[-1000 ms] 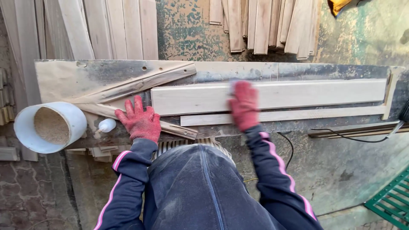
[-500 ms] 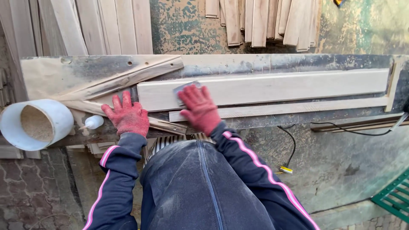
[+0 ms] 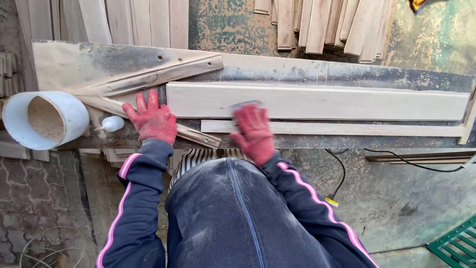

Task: Manual sanding of a wooden plank using a sanding block.

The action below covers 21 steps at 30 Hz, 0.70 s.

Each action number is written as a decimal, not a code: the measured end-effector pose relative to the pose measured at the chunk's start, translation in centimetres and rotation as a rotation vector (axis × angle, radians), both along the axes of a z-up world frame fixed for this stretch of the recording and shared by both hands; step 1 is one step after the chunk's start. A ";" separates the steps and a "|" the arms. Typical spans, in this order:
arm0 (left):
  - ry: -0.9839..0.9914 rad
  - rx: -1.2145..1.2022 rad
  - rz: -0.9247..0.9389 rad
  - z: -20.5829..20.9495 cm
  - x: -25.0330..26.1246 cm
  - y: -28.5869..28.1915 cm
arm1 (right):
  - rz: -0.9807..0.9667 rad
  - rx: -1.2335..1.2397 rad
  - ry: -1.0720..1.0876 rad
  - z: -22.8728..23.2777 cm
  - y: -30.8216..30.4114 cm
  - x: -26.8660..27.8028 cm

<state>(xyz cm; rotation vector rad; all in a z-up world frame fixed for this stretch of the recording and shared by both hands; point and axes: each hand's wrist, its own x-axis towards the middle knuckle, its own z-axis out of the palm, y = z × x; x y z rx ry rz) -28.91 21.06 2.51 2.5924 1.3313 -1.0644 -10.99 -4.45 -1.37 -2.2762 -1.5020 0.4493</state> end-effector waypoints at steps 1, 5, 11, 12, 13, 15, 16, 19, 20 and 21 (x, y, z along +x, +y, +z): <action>0.000 0.003 0.003 0.5 0.5 -0.5 | 0.003 0.003 0.000 1.2 -0.4 0.6; 0.078 0.001 0.009 2.6 0.8 -0.6 | 0.070 -0.092 -0.168 4.8 -5.2 5.2; 0.120 0.000 -0.054 -1.8 1.3 -1.4 | -0.041 -0.174 -0.326 3.2 -10.9 10.1; 0.109 -0.008 -0.103 -2.4 1.5 -1.4 | -0.076 -0.133 -0.267 2.6 -10.1 9.6; 0.109 -0.009 -0.099 -2.4 1.4 -1.2 | -0.072 -0.134 -0.267 3.3 -6.9 8.4; 0.058 -0.014 -0.145 -2.6 1.3 -1.3 | 0.093 0.110 -0.140 4.7 -1.2 5.8; 0.061 -0.018 -0.148 -3.3 1.1 -1.3 | 0.091 0.107 -0.137 3.6 0.5 3.8; 0.004 0.031 -0.127 -3.8 0.6 -1.7 | 0.195 0.171 -0.113 1.5 3.8 0.6; -0.270 -0.003 0.046 -3.3 0.4 -2.2 | 0.182 0.145 -0.126 1.5 3.3 0.9; -0.543 -0.039 0.219 -2.7 0.3 -2.8 | 0.169 0.119 -0.138 1.5 2.8 1.2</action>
